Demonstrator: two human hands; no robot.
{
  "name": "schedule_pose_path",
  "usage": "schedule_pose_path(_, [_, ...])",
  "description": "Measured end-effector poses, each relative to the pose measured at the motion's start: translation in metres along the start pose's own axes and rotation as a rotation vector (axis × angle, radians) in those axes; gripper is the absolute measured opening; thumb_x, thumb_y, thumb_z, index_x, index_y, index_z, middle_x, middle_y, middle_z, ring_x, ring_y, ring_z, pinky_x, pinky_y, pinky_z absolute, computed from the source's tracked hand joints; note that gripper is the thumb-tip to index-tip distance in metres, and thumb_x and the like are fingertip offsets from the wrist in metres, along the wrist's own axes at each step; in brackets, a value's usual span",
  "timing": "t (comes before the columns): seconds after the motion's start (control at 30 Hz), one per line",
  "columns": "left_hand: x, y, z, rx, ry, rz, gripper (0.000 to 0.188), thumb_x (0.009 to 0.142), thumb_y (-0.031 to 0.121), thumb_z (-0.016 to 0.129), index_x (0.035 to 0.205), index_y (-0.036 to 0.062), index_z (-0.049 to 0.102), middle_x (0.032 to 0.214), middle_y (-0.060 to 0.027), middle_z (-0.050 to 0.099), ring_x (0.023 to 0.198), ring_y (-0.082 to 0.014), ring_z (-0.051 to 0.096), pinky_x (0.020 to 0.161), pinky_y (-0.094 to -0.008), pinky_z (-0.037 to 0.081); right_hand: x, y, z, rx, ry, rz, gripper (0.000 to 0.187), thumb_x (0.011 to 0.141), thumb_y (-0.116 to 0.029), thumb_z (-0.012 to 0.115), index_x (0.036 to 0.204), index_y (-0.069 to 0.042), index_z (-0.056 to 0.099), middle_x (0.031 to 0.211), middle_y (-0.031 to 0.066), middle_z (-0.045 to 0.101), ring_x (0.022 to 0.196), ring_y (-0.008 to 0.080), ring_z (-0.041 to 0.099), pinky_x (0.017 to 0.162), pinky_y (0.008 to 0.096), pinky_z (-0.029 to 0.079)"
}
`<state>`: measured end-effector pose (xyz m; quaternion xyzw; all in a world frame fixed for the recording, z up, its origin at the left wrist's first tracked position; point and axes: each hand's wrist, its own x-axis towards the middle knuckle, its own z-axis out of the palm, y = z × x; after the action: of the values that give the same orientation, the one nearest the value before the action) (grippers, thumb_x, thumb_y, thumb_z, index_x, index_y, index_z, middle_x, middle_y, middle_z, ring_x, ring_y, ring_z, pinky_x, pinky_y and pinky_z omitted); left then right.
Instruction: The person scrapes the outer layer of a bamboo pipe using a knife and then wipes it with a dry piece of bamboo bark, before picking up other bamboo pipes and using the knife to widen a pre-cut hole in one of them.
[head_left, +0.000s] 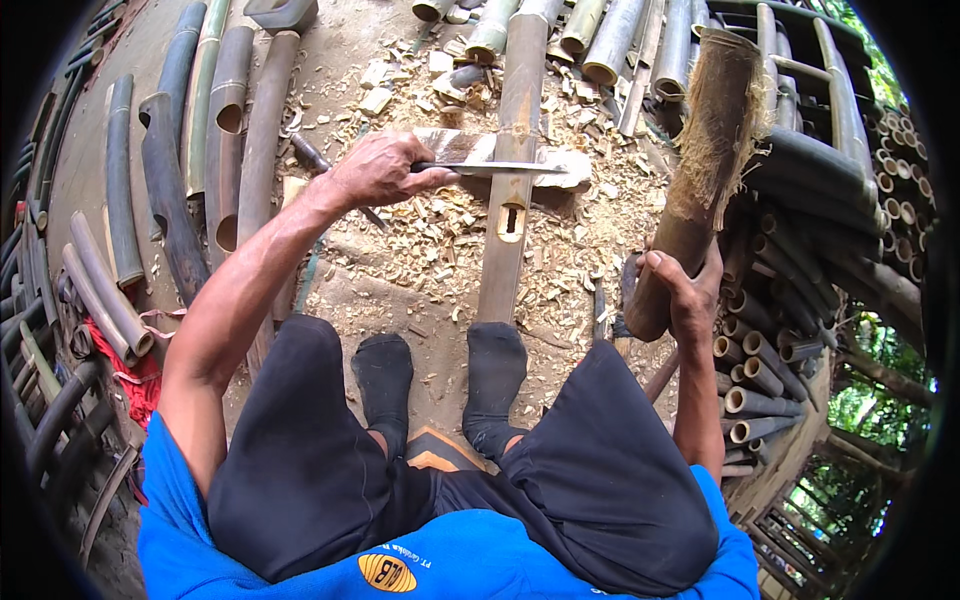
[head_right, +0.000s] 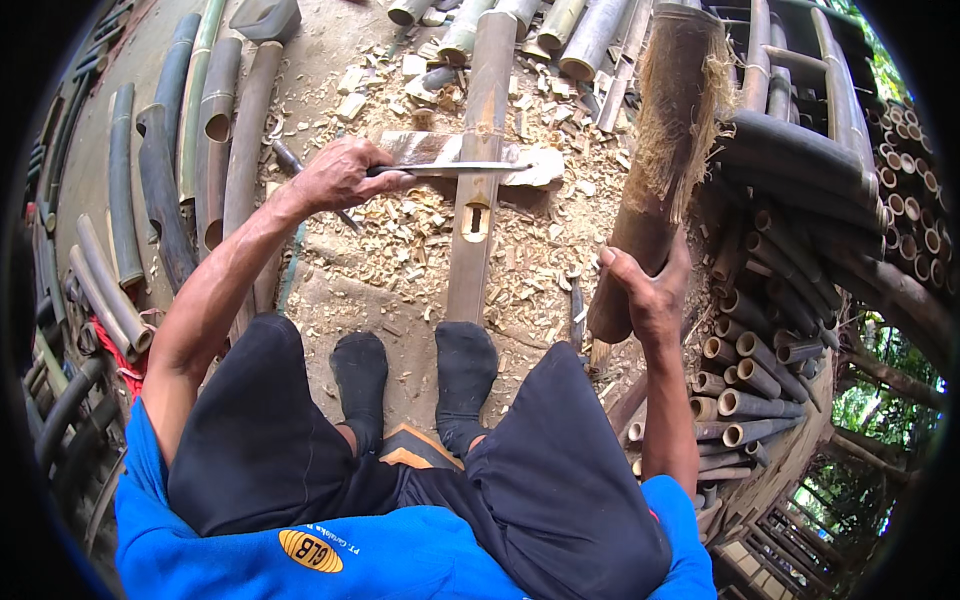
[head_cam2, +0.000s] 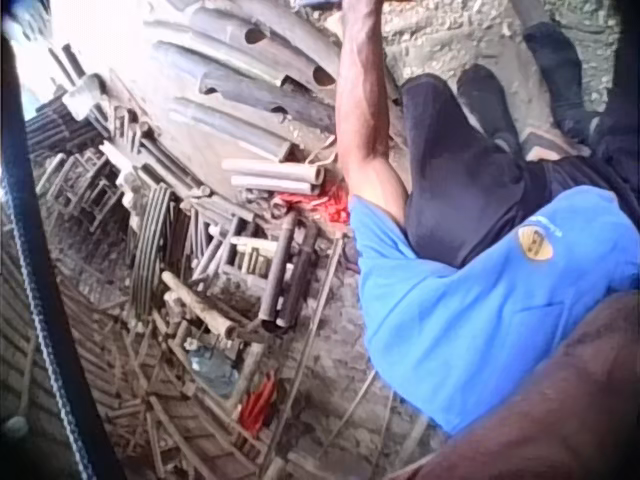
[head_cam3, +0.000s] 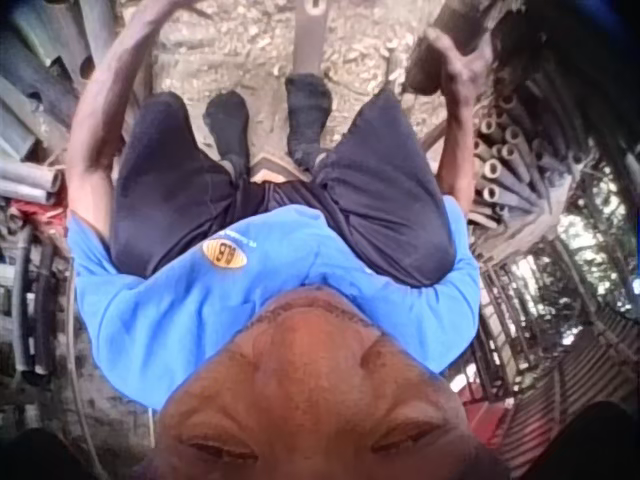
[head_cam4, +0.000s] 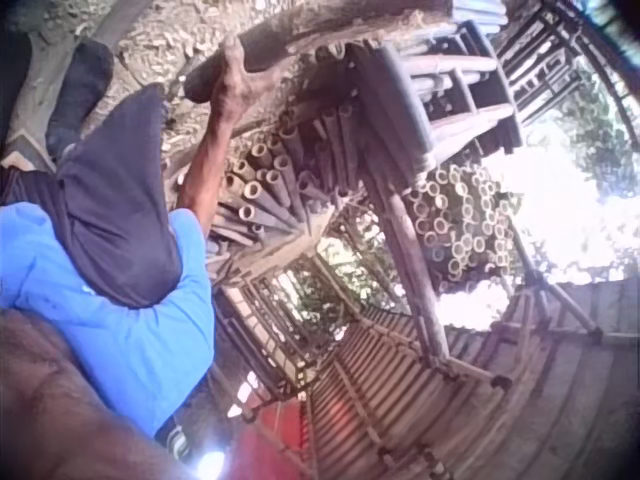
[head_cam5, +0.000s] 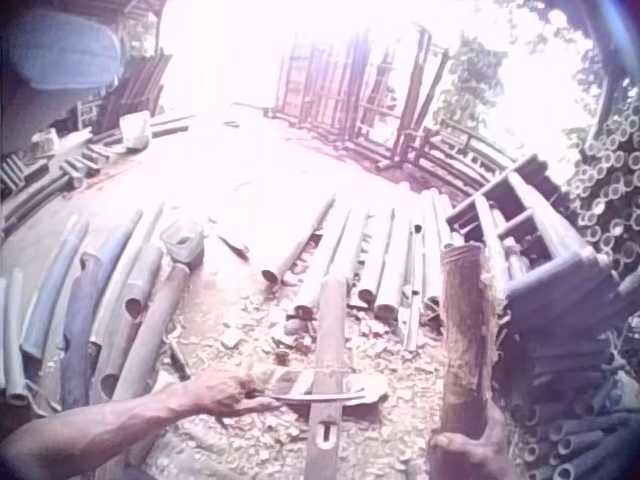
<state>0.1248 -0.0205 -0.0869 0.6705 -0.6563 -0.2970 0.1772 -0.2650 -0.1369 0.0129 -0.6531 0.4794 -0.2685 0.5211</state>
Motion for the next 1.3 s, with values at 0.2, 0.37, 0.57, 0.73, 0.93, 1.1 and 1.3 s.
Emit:
schedule_pose_path(0.2, [-0.002, 0.002, 0.012, 0.121, -0.130, -0.037, 0.068, 0.095, 0.067, 0.059, 0.078, 0.0020, 0.075, 0.059, -0.0203, 0.061, 0.066, -0.0358, 0.067, 0.067, -0.0496, 0.053, -0.009, -0.010, 0.010, 0.045, -0.103, 0.111, 0.067, 0.081, -0.013, 0.078, 0.139, 0.003, 0.047, 0.108, 0.0107, 0.067, 0.086, 0.0168, 0.070, 0.080, 0.0317, 0.059])
schedule_pose_path(0.37, [-0.006, 0.000, 0.019, 0.168, -0.057, -0.013, 0.063, 0.095, 0.062, 0.061, 0.076, 0.0030, 0.074, 0.063, -0.0198, 0.065, 0.071, -0.0373, 0.069, 0.068, -0.0487, 0.055, -0.012, -0.012, 0.015, -0.028, -0.135, 0.022, 0.068, 0.081, -0.011, 0.079, 0.139, 0.003, 0.046, 0.112, 0.0114, 0.065, 0.097, 0.0182, 0.066, 0.087, 0.0327, 0.055])
schedule_pose_path(0.57, [-0.010, 0.000, 0.032, 0.308, -0.001, -0.028, 0.058, 0.094, 0.057, 0.064, 0.079, 0.0026, 0.074, 0.066, -0.0187, 0.065, 0.068, -0.0379, 0.068, 0.065, -0.0491, 0.053, -0.015, -0.013, 0.042, -0.355, -0.085, -0.408, 0.062, 0.085, -0.012, 0.078, 0.134, 0.002, 0.043, 0.112, 0.0188, 0.063, 0.094, 0.0262, 0.066, 0.082, 0.0371, 0.054])
schedule_pose_path(0.73, [-0.007, -0.001, 0.031, 0.248, -0.030, -0.051, 0.054, 0.093, 0.053, 0.067, 0.083, 0.0014, 0.075, 0.068, -0.0202, 0.067, 0.066, -0.0377, 0.068, 0.064, -0.0487, 0.054, 0.031, -0.021, 0.048, -0.939, -0.564, -0.015, 0.057, 0.086, -0.025, 0.070, 0.129, 0.001, 0.042, 0.105, 0.0310, 0.065, 0.096, 0.0400, 0.069, 0.085, 0.0506, 0.055])
schedule_pose_path(0.93, [-0.008, 0.000, 0.022, 0.197, -0.128, -0.112, 0.055, 0.093, 0.054, 0.068, 0.080, 0.0008, 0.072, 0.073, -0.0205, 0.069, 0.074, -0.0388, 0.070, 0.067, -0.0488, 0.054, 0.019, -0.113, 0.051, -0.456, -0.078, -0.606, 0.054, 0.085, -0.011, 0.075, 0.133, -0.003, 0.052, 0.106, 0.0145, 0.068, 0.089, 0.0198, 0.066, 0.081, 0.0358, 0.054])
schedule_pose_path(1.1, [0.011, -0.007, 0.033, 0.188, -0.068, 0.047, 0.066, 0.093, 0.059, 0.067, 0.071, -0.0033, 0.069, 0.060, -0.0217, 0.062, 0.059, -0.0393, 0.066, 0.059, -0.0485, 0.051, 0.029, 0.009, 0.064, -1.009, -0.549, -0.016, 0.060, 0.084, -0.022, 0.075, 0.134, -0.003, 0.048, 0.106, 0.0176, 0.066, 0.094, 0.0303, 0.067, 0.090, 0.0428, 0.056])
schedule_pose_path(1.3, [0.000, -0.019, 0.028, 0.159, -0.149, -0.042, 0.066, 0.093, 0.061, 0.066, 0.072, -0.0022, 0.070, 0.062, -0.0222, 0.063, 0.064, -0.0398, 0.068, 0.062, -0.0491, 0.053, 0.048, -0.147, 0.044, -0.383, -0.346, -0.435, 0.046, 0.083, -0.024, 0.071, 0.117, 0.004, 0.058, 0.091, 0.0078, 0.063, 0.083, 0.0232, 0.062, 0.077, 0.0366, 0.052])
